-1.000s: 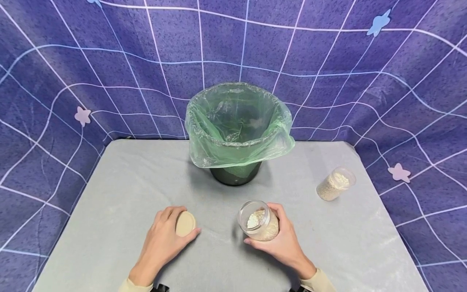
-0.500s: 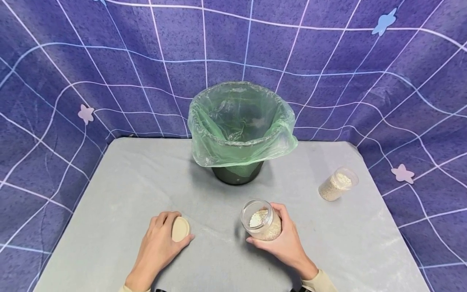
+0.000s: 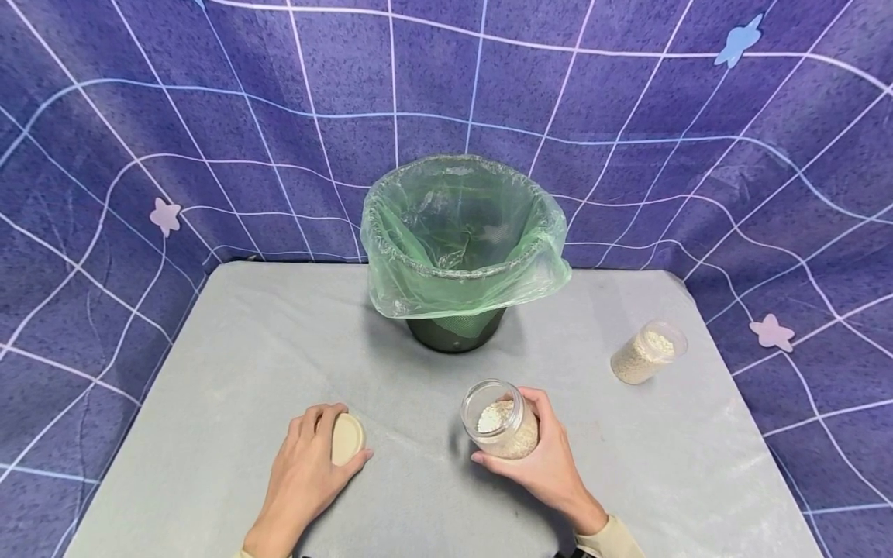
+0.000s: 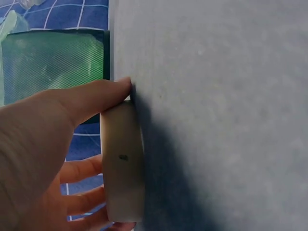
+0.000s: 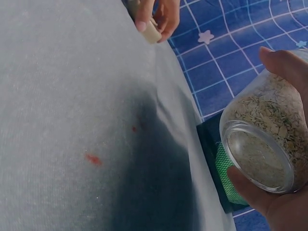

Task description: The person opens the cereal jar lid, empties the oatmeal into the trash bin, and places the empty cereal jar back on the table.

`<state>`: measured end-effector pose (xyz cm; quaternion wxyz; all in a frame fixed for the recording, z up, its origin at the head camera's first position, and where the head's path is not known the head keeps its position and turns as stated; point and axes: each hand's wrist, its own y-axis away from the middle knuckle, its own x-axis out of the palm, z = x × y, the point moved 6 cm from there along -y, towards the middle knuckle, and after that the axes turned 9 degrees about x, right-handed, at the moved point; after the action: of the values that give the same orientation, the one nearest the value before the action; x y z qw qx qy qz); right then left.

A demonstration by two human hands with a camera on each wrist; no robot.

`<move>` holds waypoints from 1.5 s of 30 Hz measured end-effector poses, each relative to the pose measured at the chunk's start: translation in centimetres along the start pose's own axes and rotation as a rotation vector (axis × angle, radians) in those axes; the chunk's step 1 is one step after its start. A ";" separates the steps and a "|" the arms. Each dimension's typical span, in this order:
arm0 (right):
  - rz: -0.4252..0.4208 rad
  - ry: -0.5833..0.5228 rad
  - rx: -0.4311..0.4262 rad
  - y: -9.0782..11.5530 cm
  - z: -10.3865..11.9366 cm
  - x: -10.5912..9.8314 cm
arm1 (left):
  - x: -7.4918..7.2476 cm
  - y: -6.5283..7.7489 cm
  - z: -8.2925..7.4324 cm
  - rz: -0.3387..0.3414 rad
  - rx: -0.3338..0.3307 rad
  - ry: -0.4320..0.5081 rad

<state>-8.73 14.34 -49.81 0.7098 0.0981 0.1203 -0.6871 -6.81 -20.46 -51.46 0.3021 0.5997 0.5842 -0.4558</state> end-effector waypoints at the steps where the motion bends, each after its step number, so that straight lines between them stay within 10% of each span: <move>1: 0.000 0.002 0.003 0.0 0.0 0.0 | 0.0 0.0 0.0 0.005 -0.002 -0.002; 13: -0.011 0.014 0.022 -0.2 -0.2 -0.4 | -0.4 -0.2 0.2 0.059 -0.039 0.035; 20: -0.040 0.029 0.004 -0.5 0.1 -0.6 | -3.8 -2.3 0.7 -0.027 -0.038 0.209; 29: -0.044 0.031 0.020 -0.5 0.1 -0.8 | -8.1 -7.8 -1.3 -0.195 0.026 0.648; 45: -0.033 0.022 0.028 -0.7 0.3 -0.5 | -13.0 -18.8 -1.4 -0.353 0.043 0.856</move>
<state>-9.43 14.74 -49.37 0.6956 0.1136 0.1200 -0.6992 -23.60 -22.19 -36.02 -0.0607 0.6315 0.7399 -0.2237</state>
